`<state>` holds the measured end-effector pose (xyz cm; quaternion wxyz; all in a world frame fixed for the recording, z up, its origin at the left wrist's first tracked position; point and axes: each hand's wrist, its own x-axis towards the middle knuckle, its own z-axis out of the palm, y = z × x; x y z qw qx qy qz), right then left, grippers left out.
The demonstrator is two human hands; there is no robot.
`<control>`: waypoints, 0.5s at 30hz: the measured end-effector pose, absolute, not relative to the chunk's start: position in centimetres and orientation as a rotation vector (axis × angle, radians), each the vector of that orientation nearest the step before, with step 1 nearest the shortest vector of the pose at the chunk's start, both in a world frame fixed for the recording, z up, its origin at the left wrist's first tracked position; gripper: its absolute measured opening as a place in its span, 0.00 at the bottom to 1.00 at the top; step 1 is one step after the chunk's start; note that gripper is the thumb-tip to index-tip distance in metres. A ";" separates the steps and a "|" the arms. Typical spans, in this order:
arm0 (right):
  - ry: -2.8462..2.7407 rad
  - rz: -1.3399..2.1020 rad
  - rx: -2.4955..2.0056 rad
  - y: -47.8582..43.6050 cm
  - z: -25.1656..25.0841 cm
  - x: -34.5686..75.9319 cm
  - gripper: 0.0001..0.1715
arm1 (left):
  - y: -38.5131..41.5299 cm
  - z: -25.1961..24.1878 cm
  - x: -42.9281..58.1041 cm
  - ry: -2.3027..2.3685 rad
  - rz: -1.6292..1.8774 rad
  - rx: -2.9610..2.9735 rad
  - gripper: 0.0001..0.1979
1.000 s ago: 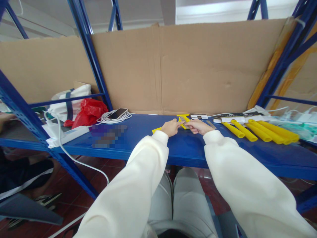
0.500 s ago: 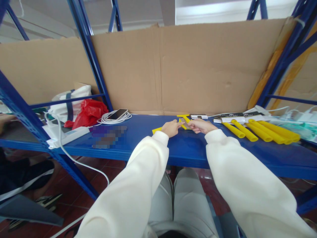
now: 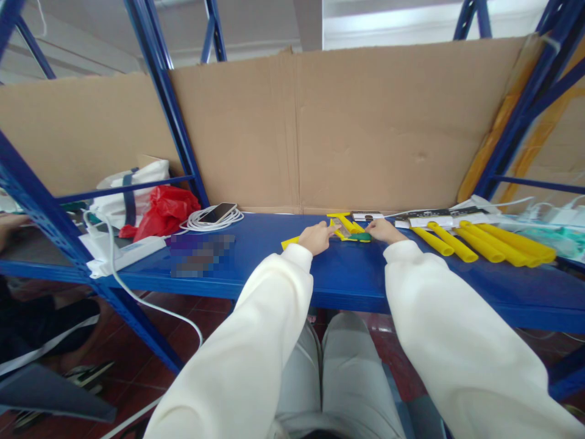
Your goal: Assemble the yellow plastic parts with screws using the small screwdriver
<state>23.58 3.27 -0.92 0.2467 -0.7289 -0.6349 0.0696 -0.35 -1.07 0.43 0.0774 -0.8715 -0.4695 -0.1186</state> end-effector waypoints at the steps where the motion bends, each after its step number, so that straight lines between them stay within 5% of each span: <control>1: -1.732 0.201 -1.974 3.3 -1.0 23.6 0.08 | -1.0 0.4 -0.3 -1.409 -0.355 -2.611 0.24; 8: -1.658 0.321 -1.947 2.6 -0.7 23.1 0.09 | -1.0 0.3 -0.3 -1.388 -0.328 -2.596 0.25; 15: -1.710 0.091 -2.020 2.5 -0.8 23.2 0.05 | -0.9 0.3 -0.3 -1.381 -0.304 -2.597 0.25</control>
